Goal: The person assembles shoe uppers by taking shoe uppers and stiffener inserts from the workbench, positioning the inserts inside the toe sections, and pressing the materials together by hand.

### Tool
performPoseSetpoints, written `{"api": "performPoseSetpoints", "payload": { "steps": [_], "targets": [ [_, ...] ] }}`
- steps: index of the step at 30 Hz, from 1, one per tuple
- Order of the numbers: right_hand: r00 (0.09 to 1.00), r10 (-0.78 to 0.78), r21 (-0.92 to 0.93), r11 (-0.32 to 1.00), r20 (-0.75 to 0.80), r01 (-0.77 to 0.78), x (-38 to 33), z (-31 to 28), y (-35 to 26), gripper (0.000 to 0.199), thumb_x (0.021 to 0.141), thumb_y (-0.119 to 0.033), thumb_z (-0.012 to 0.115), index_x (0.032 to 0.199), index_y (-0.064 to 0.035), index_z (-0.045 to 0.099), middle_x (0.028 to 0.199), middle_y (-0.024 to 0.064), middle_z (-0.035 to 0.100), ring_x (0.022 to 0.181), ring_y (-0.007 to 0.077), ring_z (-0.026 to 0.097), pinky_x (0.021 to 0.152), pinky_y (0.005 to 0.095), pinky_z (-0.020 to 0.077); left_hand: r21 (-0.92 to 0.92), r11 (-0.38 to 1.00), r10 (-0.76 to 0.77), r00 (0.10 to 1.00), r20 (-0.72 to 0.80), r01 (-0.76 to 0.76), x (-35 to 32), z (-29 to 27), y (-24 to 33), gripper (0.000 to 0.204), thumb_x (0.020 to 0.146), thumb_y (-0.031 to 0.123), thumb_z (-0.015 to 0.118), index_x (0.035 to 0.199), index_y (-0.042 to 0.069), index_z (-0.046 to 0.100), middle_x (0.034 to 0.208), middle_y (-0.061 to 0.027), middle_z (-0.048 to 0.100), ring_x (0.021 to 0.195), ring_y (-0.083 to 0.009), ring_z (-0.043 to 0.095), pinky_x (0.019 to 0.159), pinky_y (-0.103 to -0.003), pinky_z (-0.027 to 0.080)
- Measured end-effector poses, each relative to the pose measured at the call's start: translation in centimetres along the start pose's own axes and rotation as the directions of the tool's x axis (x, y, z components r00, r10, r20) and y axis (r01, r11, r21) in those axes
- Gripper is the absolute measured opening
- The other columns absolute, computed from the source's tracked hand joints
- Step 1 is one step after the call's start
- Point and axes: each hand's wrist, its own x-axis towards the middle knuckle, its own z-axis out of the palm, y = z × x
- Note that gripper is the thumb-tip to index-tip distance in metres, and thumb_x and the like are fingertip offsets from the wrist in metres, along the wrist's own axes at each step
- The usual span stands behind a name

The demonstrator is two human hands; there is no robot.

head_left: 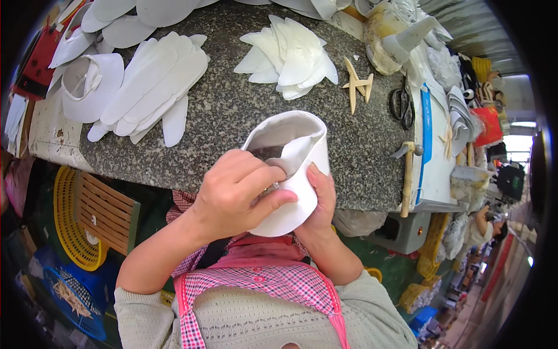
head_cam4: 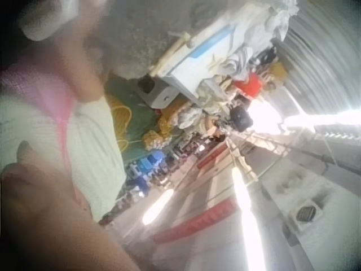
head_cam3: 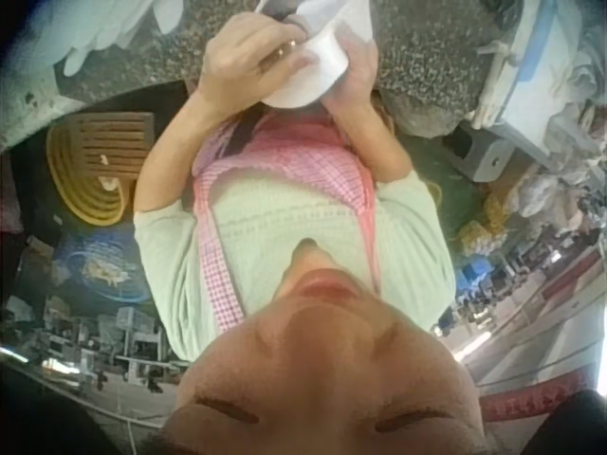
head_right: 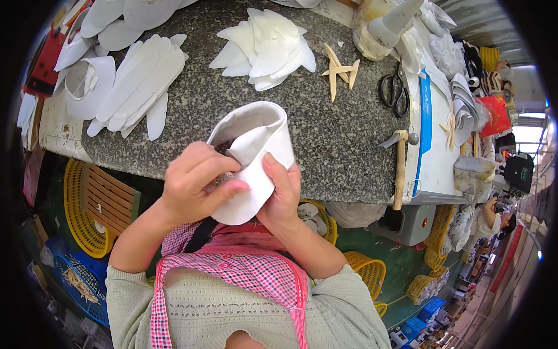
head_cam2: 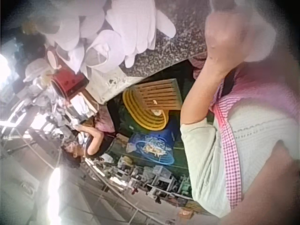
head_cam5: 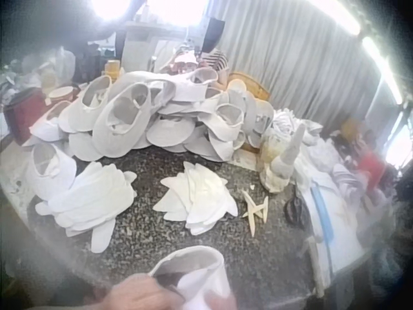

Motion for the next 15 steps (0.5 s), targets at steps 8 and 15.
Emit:
{"api": "performPoseSetpoints", "payload": {
  "steps": [8,15],
  "targets": [
    [0.887,-0.442,-0.497,0.744,0.138,0.448,1.1,-2.0,-1.0,0.037,0.079,-0.011,0.063,0.111,0.0056,0.053,0.100,0.0084,0.060,0.088,0.0139,0.058,0.077,0.0275,0.0459,0.078,0.995,-0.080,0.959,0.272,0.061,1.2,-0.9,0.9,0.011,0.076,0.013,0.065,0.084,0.007,0.059,0.071,-0.0029,0.053,0.070,-0.0197,0.053,0.073,-0.037,0.036],
    [0.987,-0.012,0.051,0.999,0.158,0.004,1.4,-0.9,-3.4,0.044,0.081,-0.011,0.062,0.120,0.0014,0.046,0.105,0.0108,0.057,0.096,0.0193,0.058,0.086,0.0347,0.0470,0.186,0.983,-0.092,0.872,0.480,0.001,1.6,-1.6,-0.1,0.010,0.081,0.016,0.060,0.086,0.011,0.053,0.071,-0.0008,0.051,0.076,-0.0192,0.054,0.088,-0.044,0.029]
  ]
}}
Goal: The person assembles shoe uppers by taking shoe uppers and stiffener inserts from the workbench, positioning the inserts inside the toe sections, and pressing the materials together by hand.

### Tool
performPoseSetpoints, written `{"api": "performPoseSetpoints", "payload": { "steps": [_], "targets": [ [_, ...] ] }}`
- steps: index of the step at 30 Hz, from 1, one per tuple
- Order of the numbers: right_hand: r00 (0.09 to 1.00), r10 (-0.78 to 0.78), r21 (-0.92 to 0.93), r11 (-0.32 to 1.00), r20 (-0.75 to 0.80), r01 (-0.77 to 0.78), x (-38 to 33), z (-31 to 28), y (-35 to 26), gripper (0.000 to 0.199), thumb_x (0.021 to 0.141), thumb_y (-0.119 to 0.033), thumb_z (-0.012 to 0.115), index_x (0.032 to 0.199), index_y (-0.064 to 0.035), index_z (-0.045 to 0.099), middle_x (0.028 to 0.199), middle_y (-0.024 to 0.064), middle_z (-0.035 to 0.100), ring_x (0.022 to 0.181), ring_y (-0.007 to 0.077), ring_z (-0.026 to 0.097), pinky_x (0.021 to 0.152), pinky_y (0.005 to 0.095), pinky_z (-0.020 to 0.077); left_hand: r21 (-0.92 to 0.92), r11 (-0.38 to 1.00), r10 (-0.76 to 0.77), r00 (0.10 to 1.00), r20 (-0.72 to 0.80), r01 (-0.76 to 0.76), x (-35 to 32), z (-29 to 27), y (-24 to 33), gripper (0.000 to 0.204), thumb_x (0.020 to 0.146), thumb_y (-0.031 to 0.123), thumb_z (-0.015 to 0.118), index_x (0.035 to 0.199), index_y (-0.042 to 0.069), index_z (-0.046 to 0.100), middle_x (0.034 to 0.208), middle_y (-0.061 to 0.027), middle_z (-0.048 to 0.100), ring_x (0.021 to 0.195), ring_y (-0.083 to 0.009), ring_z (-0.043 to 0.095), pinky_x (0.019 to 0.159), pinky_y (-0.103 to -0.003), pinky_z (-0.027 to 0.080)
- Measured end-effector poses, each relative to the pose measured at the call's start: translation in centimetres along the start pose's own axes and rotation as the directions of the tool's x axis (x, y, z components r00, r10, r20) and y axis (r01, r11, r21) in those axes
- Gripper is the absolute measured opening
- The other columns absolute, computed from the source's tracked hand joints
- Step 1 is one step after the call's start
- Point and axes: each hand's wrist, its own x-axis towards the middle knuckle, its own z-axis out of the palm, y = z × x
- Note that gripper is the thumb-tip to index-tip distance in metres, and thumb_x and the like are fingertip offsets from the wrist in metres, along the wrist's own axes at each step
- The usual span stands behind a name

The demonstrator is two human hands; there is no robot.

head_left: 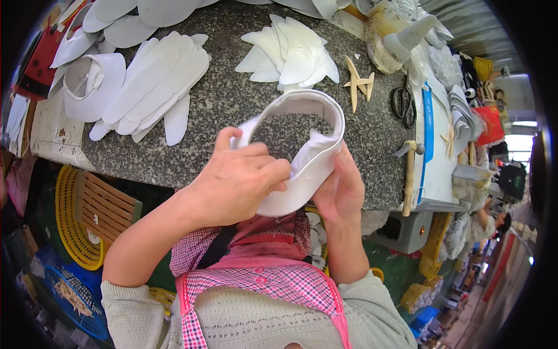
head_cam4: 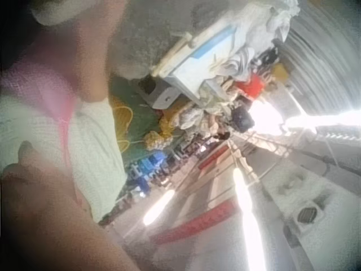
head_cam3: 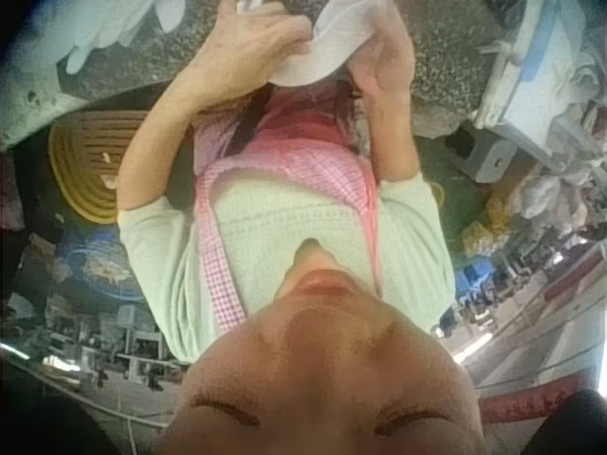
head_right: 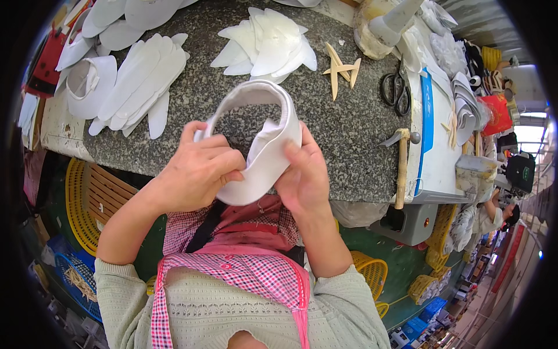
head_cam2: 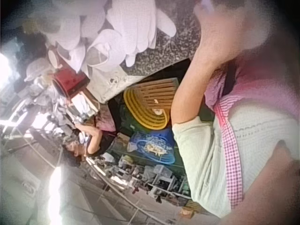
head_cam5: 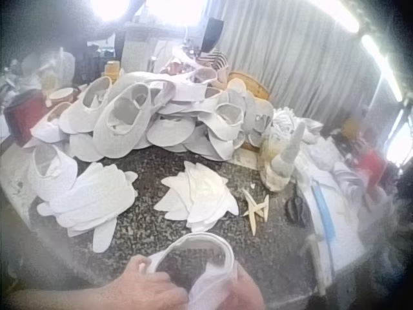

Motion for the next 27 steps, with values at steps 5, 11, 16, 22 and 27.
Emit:
{"api": "performPoseSetpoints", "payload": {
  "steps": [5,11,16,22,27],
  "targets": [
    [0.999,0.004,0.054,0.999,-0.048,-0.002,-0.1,0.5,0.3,0.035,0.082,-0.008,0.061,0.114,-0.0007,0.047,0.102,0.0108,0.059,0.093,0.0190,0.059,0.085,0.0348,0.0487,-0.071,0.996,-0.047,0.980,0.194,0.062,0.3,-0.3,-0.3,0.011,0.081,0.016,0.061,0.086,0.012,0.054,0.071,-0.0014,0.053,0.076,-0.0196,0.055,0.091,-0.047,0.027],
    [0.996,-0.078,0.038,0.996,-0.044,0.080,-0.5,2.6,0.7,0.031,0.082,-0.008,0.061,0.111,-0.0012,0.049,0.100,0.0101,0.059,0.091,0.0172,0.059,0.082,0.0329,0.0500,-0.431,0.875,-0.119,0.961,0.249,0.219,0.9,-3.4,-0.9,0.022,0.087,0.019,0.054,0.101,0.003,0.056,0.087,-0.0078,0.061,0.086,-0.0200,0.059,0.089,-0.039,0.036],
    [0.995,-0.075,-0.005,0.997,-0.072,0.075,-0.8,3.6,1.0,0.032,0.081,-0.007,0.063,0.110,-0.0016,0.050,0.099,0.0096,0.060,0.089,0.0170,0.060,0.081,0.0331,0.0509,-0.636,0.646,-0.247,0.904,0.349,0.422,3.5,-3.6,-0.8,0.031,0.093,0.019,0.047,0.113,-0.005,0.053,0.100,-0.0070,0.061,0.092,-0.0137,0.056,0.083,-0.028,0.044],
    [0.997,-0.056,0.057,0.997,-0.050,0.059,-1.5,2.6,1.2,0.034,0.078,-0.007,0.066,0.109,-0.0016,0.052,0.100,0.0099,0.060,0.090,0.0179,0.061,0.081,0.0337,0.0513,-0.870,0.359,-0.397,0.899,0.187,0.339,3.3,-1.4,0.1,0.016,0.087,0.011,0.057,0.094,-0.004,0.059,0.086,-0.0021,0.062,0.080,-0.0070,0.055,0.073,-0.024,0.045],
    [0.994,-0.066,0.045,0.996,-0.091,0.070,-1.8,2.8,1.7,0.039,0.077,-0.008,0.066,0.113,-0.0018,0.051,0.101,0.0089,0.060,0.093,0.0182,0.060,0.086,0.0354,0.0492,-0.753,0.542,-0.501,0.863,0.067,0.373,3.9,-0.1,0.9,0.009,0.076,0.005,0.065,0.082,0.000,0.061,0.077,-0.0034,0.063,0.070,-0.0083,0.058,0.061,-0.021,0.043]
  ]
}}
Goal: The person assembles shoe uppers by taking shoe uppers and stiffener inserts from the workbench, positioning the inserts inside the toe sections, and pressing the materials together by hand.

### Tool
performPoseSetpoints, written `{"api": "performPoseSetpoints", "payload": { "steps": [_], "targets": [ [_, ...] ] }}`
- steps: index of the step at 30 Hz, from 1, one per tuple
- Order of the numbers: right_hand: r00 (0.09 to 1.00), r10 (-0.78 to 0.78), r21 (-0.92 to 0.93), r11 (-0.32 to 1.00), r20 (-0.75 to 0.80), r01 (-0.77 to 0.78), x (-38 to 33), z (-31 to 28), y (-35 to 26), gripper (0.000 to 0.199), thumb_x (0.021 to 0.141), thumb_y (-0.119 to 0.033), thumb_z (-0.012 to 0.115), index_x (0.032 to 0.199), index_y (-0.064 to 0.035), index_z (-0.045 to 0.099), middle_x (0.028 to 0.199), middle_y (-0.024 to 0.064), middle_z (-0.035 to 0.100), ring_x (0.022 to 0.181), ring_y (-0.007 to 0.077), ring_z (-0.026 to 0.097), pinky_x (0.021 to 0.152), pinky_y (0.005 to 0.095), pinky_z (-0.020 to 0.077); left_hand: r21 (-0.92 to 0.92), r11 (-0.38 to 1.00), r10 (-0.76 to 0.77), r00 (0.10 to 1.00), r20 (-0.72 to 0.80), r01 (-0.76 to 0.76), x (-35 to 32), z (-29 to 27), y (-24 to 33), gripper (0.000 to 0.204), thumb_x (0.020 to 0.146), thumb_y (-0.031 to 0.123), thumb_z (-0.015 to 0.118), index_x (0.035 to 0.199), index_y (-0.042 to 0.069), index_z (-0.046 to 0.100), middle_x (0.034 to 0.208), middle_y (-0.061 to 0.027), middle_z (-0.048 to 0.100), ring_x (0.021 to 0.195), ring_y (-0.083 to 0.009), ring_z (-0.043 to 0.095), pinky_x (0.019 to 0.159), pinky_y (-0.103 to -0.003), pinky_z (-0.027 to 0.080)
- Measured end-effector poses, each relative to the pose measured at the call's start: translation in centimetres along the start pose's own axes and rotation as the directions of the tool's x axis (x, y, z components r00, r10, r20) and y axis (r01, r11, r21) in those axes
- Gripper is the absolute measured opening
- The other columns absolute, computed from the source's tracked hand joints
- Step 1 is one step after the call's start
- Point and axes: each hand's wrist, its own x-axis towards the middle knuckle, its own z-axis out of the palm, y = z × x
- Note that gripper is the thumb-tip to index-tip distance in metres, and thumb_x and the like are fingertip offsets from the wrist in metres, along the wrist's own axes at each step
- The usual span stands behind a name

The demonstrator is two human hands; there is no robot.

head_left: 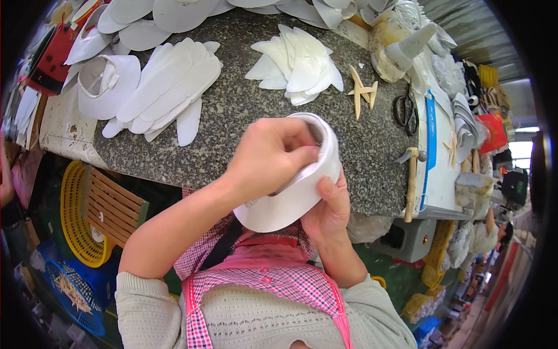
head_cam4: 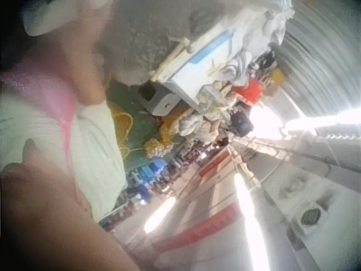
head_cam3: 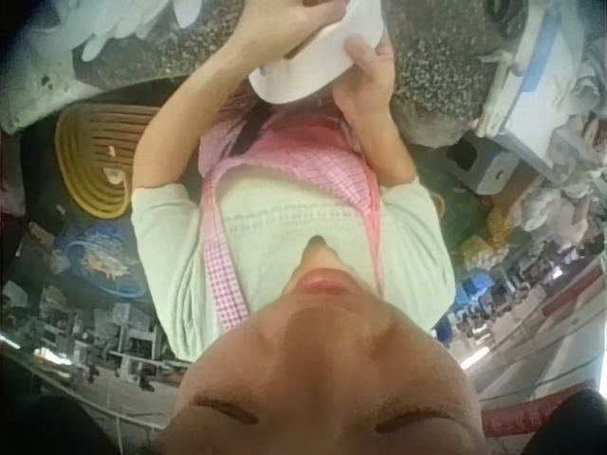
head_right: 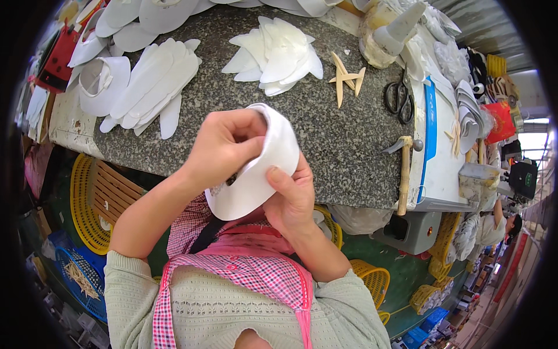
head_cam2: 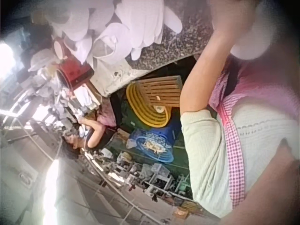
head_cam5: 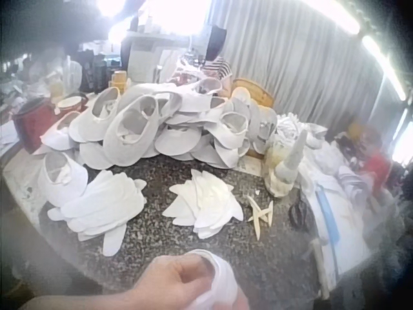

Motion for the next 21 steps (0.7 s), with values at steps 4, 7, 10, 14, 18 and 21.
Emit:
{"api": "performPoseSetpoints", "payload": {
  "steps": [4,7,10,14,18,21],
  "targets": [
    [1.000,0.011,0.028,1.000,0.000,-0.011,0.0,-1.3,0.3,0.053,0.077,-0.014,0.067,0.123,-0.0053,0.042,0.114,0.0091,0.055,0.107,0.0217,0.054,0.095,0.0394,0.0424,0.635,0.620,0.697,0.695,-0.178,-0.460,-0.3,0.2,0.9,0.016,0.069,0.007,0.071,0.082,0.001,0.063,0.077,-0.0112,0.063,0.065,-0.0246,0.060,0.054,-0.028,0.046],
    [1.000,-0.004,0.059,0.998,-0.023,0.005,0.3,-1.1,0.8,0.064,0.077,-0.019,0.068,0.131,-0.0098,0.034,0.120,0.0084,0.051,0.112,0.0240,0.050,0.099,0.0417,0.0391,0.558,0.649,0.703,0.688,-0.180,-0.518,-3.2,0.4,-0.6,0.025,0.066,0.010,0.076,0.088,0.003,0.066,0.080,-0.0102,0.064,0.067,-0.0216,0.061,0.056,-0.027,0.047],
    [1.000,0.010,0.120,0.993,-0.013,-0.008,0.0,-0.7,1.3,0.063,0.077,-0.017,0.068,0.130,-0.0093,0.035,0.119,0.0079,0.052,0.111,0.0233,0.051,0.098,0.0409,0.0401,0.527,0.690,0.682,0.690,-0.243,-0.497,-3.5,0.8,-1.3,0.030,0.064,0.011,0.078,0.091,0.003,0.067,0.077,-0.0105,0.064,0.065,-0.0187,0.060,0.055,-0.025,0.046],
    [0.987,-0.160,-0.141,0.977,0.028,0.163,-0.3,-2.5,1.4,0.045,0.078,-0.019,0.068,0.116,-0.0029,0.050,0.108,0.0100,0.058,0.101,0.0219,0.056,0.092,0.0375,0.0425,0.473,0.744,0.611,0.767,-0.195,-0.473,-3.7,0.1,-0.9,0.022,0.066,0.010,0.076,0.085,0.002,0.068,0.070,-0.0079,0.063,0.059,-0.0165,0.059,0.052,-0.025,0.044],
    [0.692,-0.439,-0.741,0.084,0.573,0.667,1.0,-5.8,-4.8,0.055,0.062,-0.047,0.077,0.085,0.0004,0.063,0.088,0.0105,0.058,0.076,0.0210,0.054,0.068,0.0330,0.0432,0.270,0.880,0.358,0.919,0.163,-0.391,-3.9,-2.2,1.3,0.011,0.073,0.012,0.070,0.079,0.003,0.067,0.066,-0.0051,0.061,0.057,-0.0169,0.059,0.052,-0.027,0.044],
    [0.515,-0.284,-0.558,-0.094,0.809,0.824,3.0,-0.3,-6.9,0.047,0.063,-0.046,0.077,0.080,-0.0051,0.062,0.073,0.0060,0.054,0.074,0.0246,0.052,0.065,0.0352,0.0416,0.206,0.915,0.232,0.870,0.436,-0.348,-2.8,-3.2,1.9,0.016,0.076,0.016,0.068,0.083,0.003,0.064,0.071,-0.0072,0.062,0.063,-0.0188,0.060,0.056,-0.028,0.044]
  ]
}}
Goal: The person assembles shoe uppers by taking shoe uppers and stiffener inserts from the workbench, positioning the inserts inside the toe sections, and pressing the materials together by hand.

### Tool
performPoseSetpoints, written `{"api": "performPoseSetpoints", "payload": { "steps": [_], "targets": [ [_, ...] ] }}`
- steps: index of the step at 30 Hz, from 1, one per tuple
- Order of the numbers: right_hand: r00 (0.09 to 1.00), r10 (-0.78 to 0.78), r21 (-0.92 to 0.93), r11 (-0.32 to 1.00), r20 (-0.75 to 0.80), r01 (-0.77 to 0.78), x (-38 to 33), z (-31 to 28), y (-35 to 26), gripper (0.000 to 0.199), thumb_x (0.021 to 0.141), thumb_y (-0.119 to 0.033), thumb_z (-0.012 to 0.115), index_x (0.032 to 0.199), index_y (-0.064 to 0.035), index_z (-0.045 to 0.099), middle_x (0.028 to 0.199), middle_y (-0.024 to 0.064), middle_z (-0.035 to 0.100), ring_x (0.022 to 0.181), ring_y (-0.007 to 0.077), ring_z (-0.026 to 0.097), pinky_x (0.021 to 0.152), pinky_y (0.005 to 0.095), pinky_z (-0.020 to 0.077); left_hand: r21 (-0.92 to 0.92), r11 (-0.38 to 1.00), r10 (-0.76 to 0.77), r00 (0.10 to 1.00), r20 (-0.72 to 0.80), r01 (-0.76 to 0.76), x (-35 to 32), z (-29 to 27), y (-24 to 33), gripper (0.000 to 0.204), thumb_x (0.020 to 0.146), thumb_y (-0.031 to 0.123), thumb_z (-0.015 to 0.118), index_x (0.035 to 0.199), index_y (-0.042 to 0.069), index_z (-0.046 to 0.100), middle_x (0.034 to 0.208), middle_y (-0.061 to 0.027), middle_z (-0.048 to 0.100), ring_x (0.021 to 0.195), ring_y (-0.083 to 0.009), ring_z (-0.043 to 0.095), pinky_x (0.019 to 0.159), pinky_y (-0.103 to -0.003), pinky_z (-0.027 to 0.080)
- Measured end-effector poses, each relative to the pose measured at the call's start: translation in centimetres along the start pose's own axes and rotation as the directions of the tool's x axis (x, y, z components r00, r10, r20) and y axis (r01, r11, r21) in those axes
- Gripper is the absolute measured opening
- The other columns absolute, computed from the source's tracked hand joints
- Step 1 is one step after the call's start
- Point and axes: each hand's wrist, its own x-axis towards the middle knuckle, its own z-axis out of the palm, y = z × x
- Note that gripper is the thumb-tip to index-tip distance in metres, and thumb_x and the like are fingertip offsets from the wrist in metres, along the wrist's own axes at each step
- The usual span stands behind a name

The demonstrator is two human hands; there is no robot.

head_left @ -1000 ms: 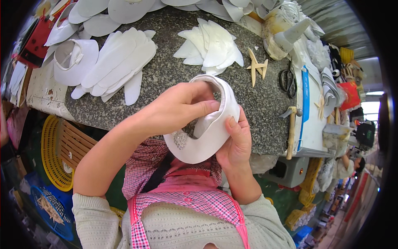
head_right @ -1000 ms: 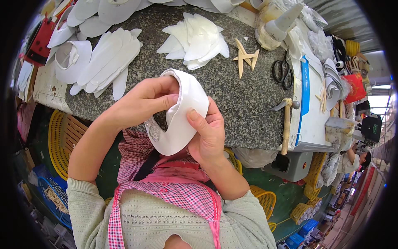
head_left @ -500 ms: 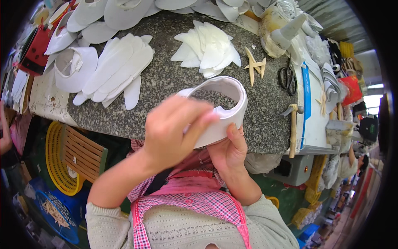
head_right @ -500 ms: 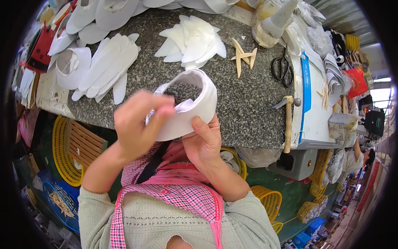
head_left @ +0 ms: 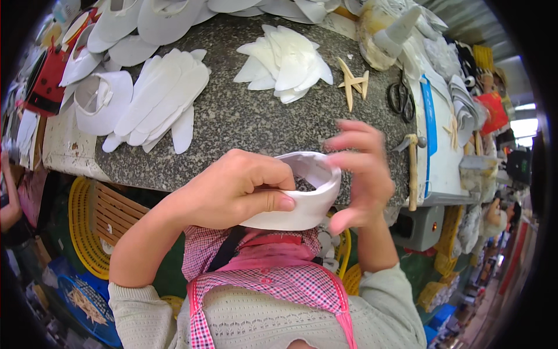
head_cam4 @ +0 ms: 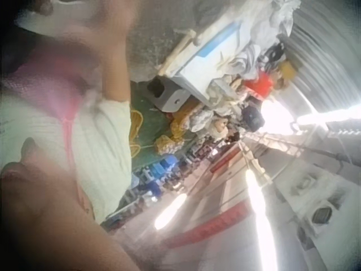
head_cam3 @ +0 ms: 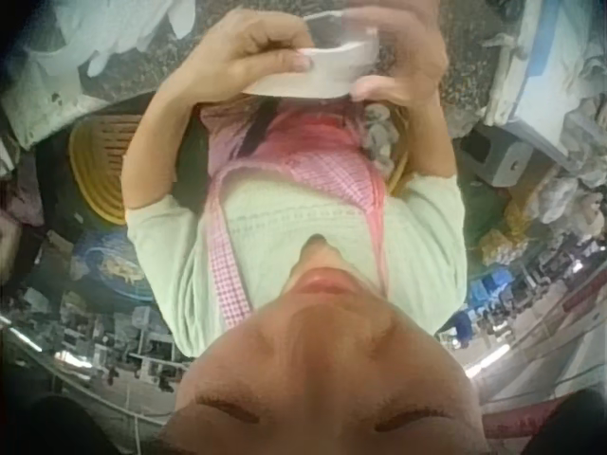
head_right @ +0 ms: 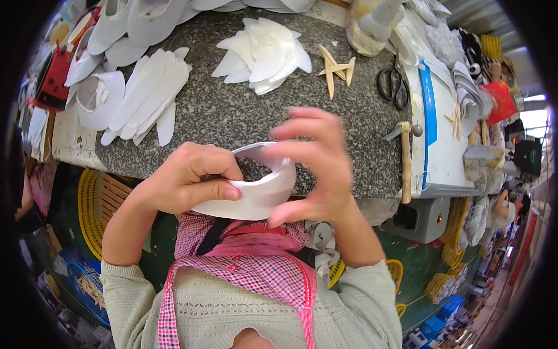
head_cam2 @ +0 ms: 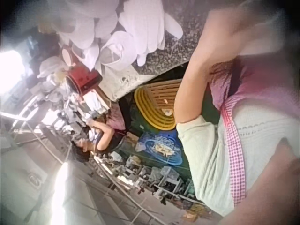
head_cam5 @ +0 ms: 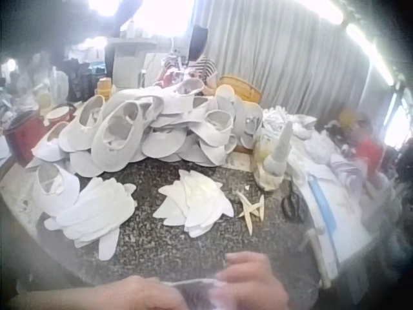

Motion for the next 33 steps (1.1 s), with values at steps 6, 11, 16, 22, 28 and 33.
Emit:
{"api": "performPoseSetpoints", "payload": {
  "steps": [6,11,16,22,28,33],
  "targets": [
    [0.740,0.154,0.311,0.838,0.654,-0.449,1.6,-0.9,0.1,0.028,0.071,-0.027,0.074,0.081,-0.0041,0.063,0.068,0.0067,0.057,0.062,0.0162,0.057,0.056,0.0265,0.0425,0.027,0.997,-0.075,0.997,0.034,0.075,0.6,-0.8,2.2,0.017,0.077,0.017,0.068,0.081,0.002,0.061,0.069,-0.0080,0.059,0.065,-0.0201,0.060,0.059,-0.029,0.044],
    [0.723,0.321,0.220,0.809,0.612,-0.545,1.8,-2.2,-0.2,0.020,0.073,-0.020,0.071,0.078,-0.0034,0.061,0.063,0.0078,0.056,0.056,0.0180,0.057,0.051,0.0271,0.0417,0.091,0.989,-0.112,0.993,-0.034,0.114,-0.6,-1.7,1.7,0.015,0.078,0.016,0.066,0.080,0.003,0.060,0.071,-0.0056,0.058,0.065,-0.0209,0.057,0.061,-0.029,0.041],
    [0.875,0.143,0.123,0.967,0.463,-0.223,2.0,-0.8,-0.2,0.016,0.072,-0.015,0.068,0.071,-0.0041,0.057,0.062,0.0062,0.053,0.055,0.0202,0.055,0.049,0.0296,0.0425,0.601,0.796,0.160,0.982,-0.097,-0.070,0.1,-0.6,2.2,0.012,0.074,0.016,0.067,0.081,0.008,0.060,0.069,0.0003,0.056,0.066,-0.0164,0.053,0.065,-0.031,0.033],
    [0.888,-0.325,-0.231,0.883,0.326,0.408,0.8,0.8,2.9,0.014,0.062,-0.011,0.060,0.072,-0.0051,0.052,0.064,0.0016,0.044,0.058,0.0175,0.049,0.049,0.0283,0.0433,0.926,0.353,0.317,0.948,0.017,-0.135,0.1,-0.9,0.1,0.016,0.069,0.014,0.063,0.085,0.013,0.062,0.074,0.0033,0.058,0.070,-0.0117,0.052,0.067,-0.031,0.029],
    [0.826,-0.236,-0.269,0.869,0.512,0.415,-4.6,4.0,5.1,0.033,0.063,-0.011,0.054,0.090,0.0084,0.057,0.084,0.0102,0.051,0.080,0.0219,0.052,0.066,0.0274,0.0491,0.999,0.033,0.481,0.877,0.014,-0.035,-1.4,2.1,-7.1,0.023,0.071,0.016,0.057,0.092,0.008,0.064,0.093,-0.0003,0.060,0.090,-0.0100,0.054,0.071,-0.031,0.031],
    [0.855,-0.099,-0.393,0.857,0.509,0.334,-5.0,4.1,3.8,0.041,0.065,-0.012,0.052,0.097,0.0129,0.056,0.098,0.0174,0.052,0.091,0.0267,0.052,0.076,0.0288,0.0500,0.994,0.104,0.489,0.872,-0.011,-0.045,-1.1,4.4,-7.1,0.026,0.070,0.017,0.058,0.093,0.008,0.066,0.096,0.0011,0.060,0.093,-0.0108,0.052,0.070,-0.030,0.031]
  ]
}}
